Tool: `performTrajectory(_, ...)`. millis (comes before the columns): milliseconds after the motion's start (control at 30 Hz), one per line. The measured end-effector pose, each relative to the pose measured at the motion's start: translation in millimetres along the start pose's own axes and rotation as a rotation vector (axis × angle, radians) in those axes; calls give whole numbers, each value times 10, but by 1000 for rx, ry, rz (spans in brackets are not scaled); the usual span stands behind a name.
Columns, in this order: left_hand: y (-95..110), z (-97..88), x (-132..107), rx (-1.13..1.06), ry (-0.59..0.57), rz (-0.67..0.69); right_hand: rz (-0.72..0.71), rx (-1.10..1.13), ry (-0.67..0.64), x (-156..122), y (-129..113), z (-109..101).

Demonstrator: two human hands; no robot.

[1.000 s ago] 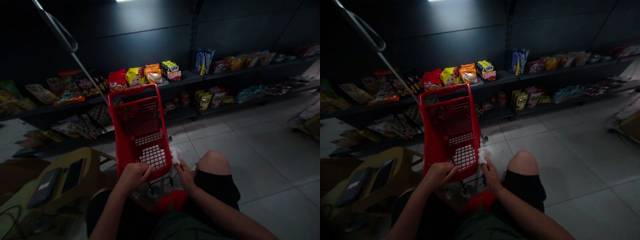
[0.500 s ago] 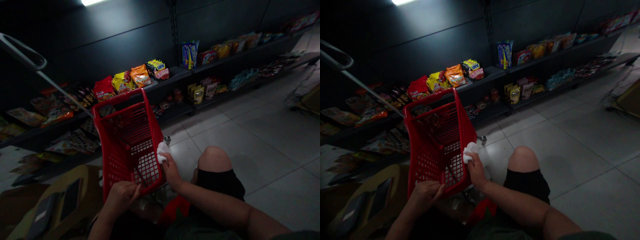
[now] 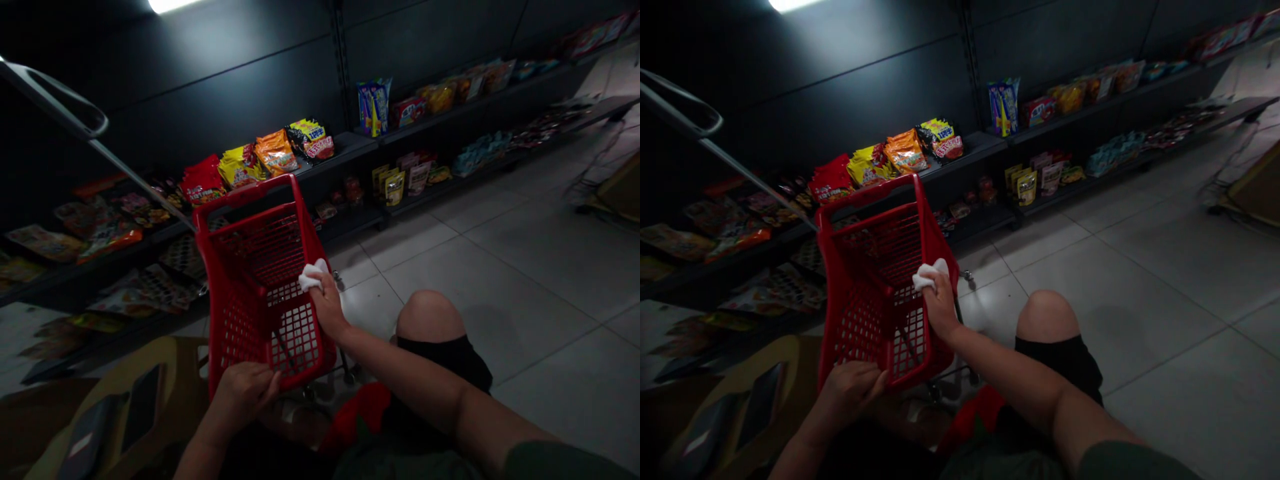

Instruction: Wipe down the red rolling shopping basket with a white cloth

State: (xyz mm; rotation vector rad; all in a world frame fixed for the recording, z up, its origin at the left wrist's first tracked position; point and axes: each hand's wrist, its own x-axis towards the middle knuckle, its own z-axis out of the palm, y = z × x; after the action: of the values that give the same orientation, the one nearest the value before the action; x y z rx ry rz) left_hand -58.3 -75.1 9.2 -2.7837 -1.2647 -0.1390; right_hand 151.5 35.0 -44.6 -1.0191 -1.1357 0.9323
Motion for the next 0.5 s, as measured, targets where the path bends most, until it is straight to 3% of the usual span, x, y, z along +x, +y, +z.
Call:
performTrajectory(133,-67,43,62,-28,-2,-15,-104,-16,-120,-904,-134,-376)
performTrajectory(200,-65,78,113,-44,-27,-46,-209,-71,-179,-1087,-235,-498)
performTrajectory(267,-32,111,182,-66,-72,-99,-405,-187,-334,-1024,-364,-511)
performTrajectory(400,69,129,337,-132,-100,-257,-819,-535,-772,-632,-499,-474)
performTrajectory(500,101,80,409,-116,-140,-260,-971,-612,-797,-453,-331,-780)
